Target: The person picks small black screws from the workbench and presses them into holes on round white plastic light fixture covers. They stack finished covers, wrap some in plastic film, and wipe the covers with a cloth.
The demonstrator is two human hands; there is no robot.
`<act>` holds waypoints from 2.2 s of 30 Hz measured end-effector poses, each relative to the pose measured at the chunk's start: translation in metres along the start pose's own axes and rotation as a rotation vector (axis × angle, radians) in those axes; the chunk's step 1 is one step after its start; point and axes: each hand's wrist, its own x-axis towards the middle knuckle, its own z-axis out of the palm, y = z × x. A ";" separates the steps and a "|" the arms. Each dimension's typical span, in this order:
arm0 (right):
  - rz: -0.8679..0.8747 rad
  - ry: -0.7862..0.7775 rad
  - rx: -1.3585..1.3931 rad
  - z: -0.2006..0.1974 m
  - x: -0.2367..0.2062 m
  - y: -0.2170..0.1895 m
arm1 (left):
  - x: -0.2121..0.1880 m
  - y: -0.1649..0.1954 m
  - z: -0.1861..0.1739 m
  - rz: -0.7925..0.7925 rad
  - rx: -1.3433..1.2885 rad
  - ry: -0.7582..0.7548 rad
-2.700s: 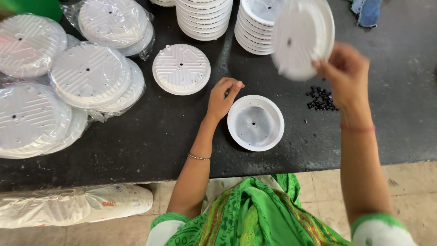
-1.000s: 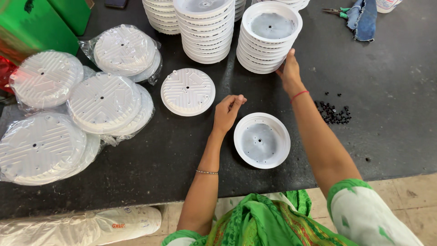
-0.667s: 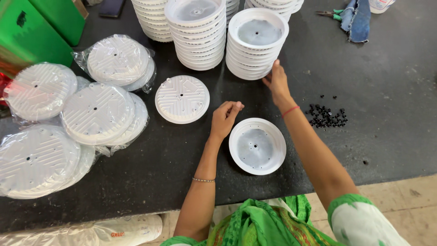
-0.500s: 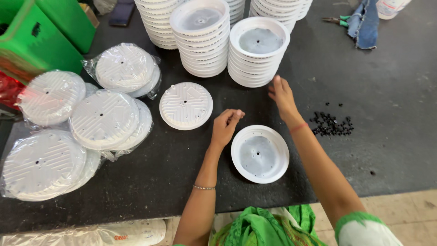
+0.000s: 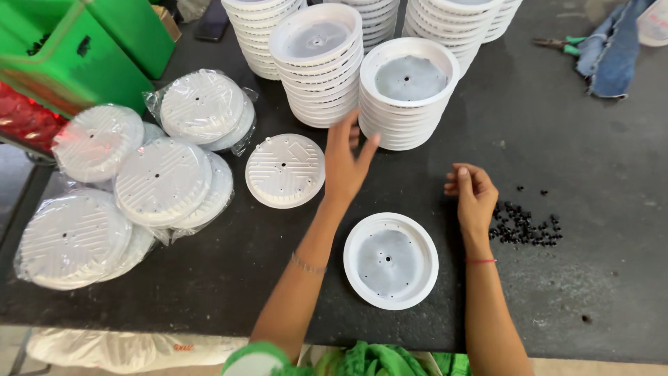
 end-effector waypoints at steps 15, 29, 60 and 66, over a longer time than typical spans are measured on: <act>0.103 0.041 0.015 -0.033 0.010 -0.021 | 0.102 0.006 0.067 -0.560 0.082 0.065; 0.089 0.028 0.027 -0.041 0.001 -0.036 | 0.090 0.081 0.051 -0.363 -0.550 -0.027; 0.190 -0.385 0.339 -0.032 -0.056 -0.076 | -0.078 0.172 -0.019 -0.277 0.012 -0.228; 0.199 -0.390 0.330 -0.044 -0.053 -0.071 | -0.080 0.179 -0.008 -0.345 0.038 -0.265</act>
